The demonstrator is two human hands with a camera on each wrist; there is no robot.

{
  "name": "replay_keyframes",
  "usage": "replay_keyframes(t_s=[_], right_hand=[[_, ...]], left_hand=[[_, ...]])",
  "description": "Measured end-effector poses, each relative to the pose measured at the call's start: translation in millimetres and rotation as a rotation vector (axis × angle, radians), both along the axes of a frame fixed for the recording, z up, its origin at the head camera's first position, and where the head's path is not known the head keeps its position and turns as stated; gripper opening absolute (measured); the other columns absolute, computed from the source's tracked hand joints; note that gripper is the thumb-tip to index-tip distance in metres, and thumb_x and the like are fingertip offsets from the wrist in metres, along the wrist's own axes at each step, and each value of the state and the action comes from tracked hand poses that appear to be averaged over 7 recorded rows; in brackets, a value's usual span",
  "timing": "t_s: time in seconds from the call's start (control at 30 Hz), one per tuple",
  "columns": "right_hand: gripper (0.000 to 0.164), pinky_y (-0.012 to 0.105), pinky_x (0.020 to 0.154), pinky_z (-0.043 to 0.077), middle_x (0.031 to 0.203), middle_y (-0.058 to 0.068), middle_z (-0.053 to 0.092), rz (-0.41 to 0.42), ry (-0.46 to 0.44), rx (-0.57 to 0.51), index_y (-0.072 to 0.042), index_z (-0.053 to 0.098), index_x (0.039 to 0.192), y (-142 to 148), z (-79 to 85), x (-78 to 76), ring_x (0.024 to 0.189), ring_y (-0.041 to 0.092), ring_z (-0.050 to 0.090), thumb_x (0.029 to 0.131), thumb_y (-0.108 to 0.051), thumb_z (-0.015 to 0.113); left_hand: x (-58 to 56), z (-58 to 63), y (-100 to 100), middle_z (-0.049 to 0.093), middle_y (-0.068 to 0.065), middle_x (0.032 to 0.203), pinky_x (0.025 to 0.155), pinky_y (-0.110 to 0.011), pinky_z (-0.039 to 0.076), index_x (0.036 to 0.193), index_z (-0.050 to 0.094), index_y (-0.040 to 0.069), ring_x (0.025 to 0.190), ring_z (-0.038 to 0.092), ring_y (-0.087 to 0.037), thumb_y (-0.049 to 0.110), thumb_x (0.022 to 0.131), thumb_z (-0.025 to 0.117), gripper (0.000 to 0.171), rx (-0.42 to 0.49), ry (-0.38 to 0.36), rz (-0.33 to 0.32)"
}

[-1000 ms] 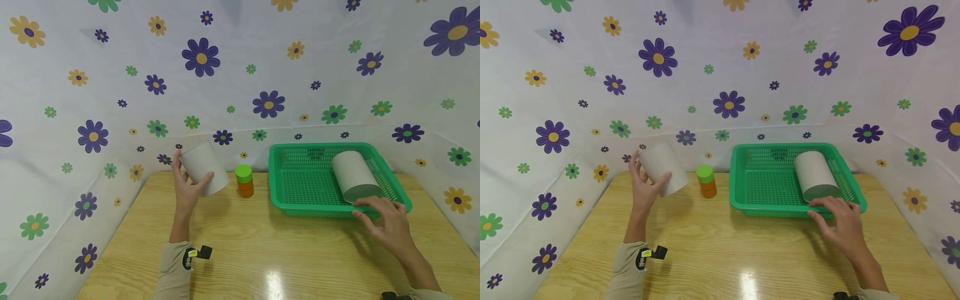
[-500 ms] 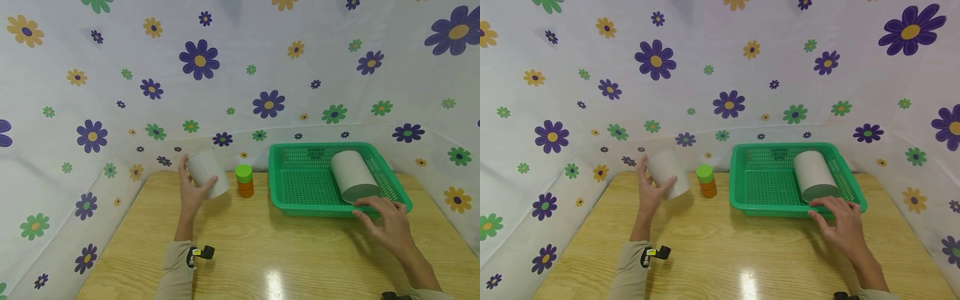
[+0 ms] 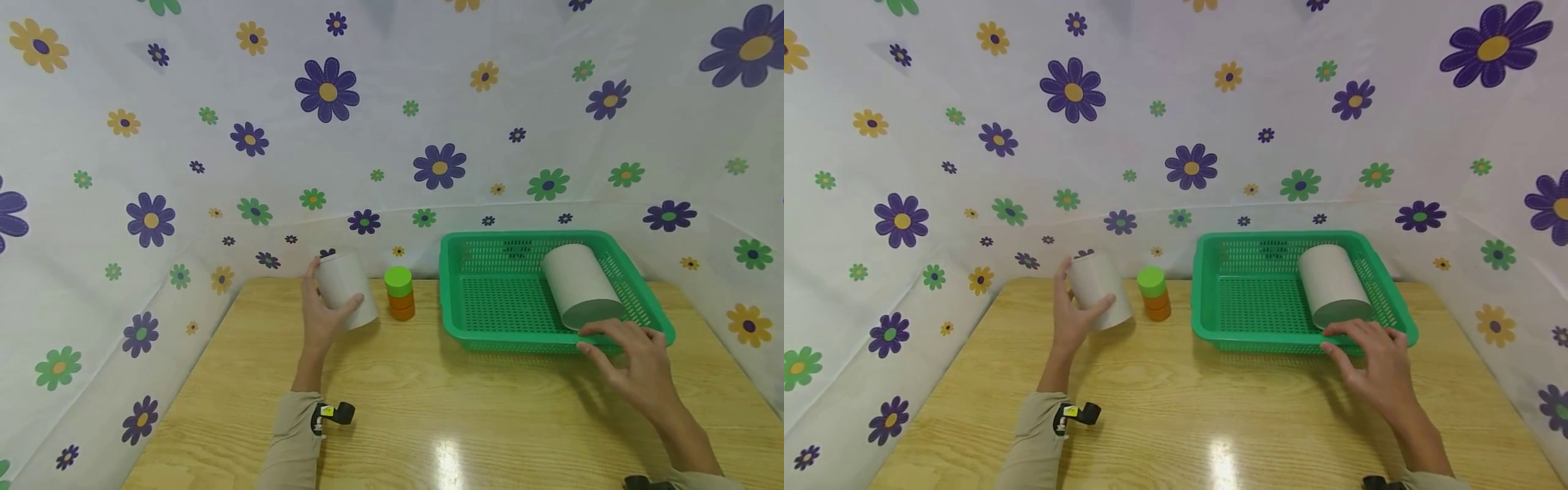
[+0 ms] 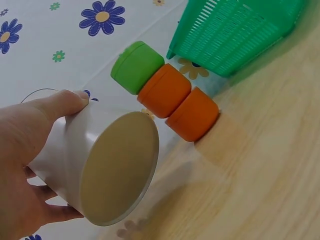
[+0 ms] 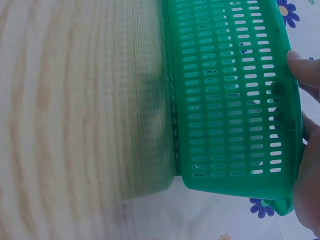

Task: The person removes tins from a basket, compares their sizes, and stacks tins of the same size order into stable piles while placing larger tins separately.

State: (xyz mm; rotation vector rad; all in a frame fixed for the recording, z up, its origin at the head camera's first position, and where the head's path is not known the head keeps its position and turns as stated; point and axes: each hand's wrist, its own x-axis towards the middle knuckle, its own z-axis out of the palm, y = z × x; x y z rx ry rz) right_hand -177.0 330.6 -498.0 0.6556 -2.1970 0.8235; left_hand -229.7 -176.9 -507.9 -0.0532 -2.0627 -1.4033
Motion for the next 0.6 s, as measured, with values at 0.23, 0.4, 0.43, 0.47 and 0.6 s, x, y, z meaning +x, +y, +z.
replay_keyframes(t_s=[0.23,0.4,0.43,0.47,0.6], right_hand=[[0.033,0.047,0.089,0.025,0.096,-0.002,0.071,0.010,-0.012,-0.002,-0.015,0.074,0.098,-0.6,0.8,0.6,0.101,-0.009,0.047,0.072,0.002,0.086],[0.033,0.047,0.089,0.025,0.096,-0.005,0.071,0.009,-0.013,0.001,-0.016,0.075,0.098,-0.6,1.0,0.3,0.101,-0.008,0.047,0.072,0.002,0.086],[0.033,0.047,0.089,0.025,0.096,-0.006,0.070,0.008,-0.013,0.003,-0.016,0.075,0.098,-0.5,1.0,0.2,0.101,-0.008,0.047,0.073,0.002,0.086],[0.033,0.047,0.089,0.025,0.096,-0.007,0.070,0.006,-0.013,0.003,-0.016,0.075,0.098,-0.4,0.9,0.1,0.101,-0.008,0.047,0.072,0.002,0.086],[0.034,0.047,0.088,0.025,0.097,-0.012,0.069,0.003,-0.009,0.003,-0.017,0.075,0.098,0.2,1.1,0.3,0.100,-0.008,0.047,0.072,0.002,0.086]], left_hand=[[-0.3,-5.2,0.7,0.035,-0.012,0.154,0.103,-0.067,0.043,0.160,0.028,0.028,0.132,0.042,-0.032,0.022,0.077,0.091,0.105,-0.022,0.020,-0.010],[-1.6,-7.3,1.0,0.034,-0.011,0.156,0.102,-0.066,0.043,0.161,0.027,0.023,0.133,0.041,-0.032,0.021,0.075,0.091,0.107,-0.052,0.052,-0.026],[-2.1,-7.7,1.1,0.034,-0.011,0.156,0.102,-0.066,0.043,0.161,0.026,0.022,0.133,0.041,-0.032,0.021,0.075,0.091,0.108,-0.058,0.054,-0.028],[-2.3,-8.0,1.3,0.033,-0.011,0.156,0.102,-0.066,0.043,0.162,0.025,0.021,0.133,0.041,-0.033,0.022,0.075,0.091,0.109,-0.063,0.055,-0.032],[-3.0,-8.2,2.3,0.032,-0.012,0.158,0.104,-0.065,0.042,0.163,0.020,0.019,0.134,0.041,-0.034,0.021,0.075,0.091,0.113,-0.066,0.039,-0.040]])
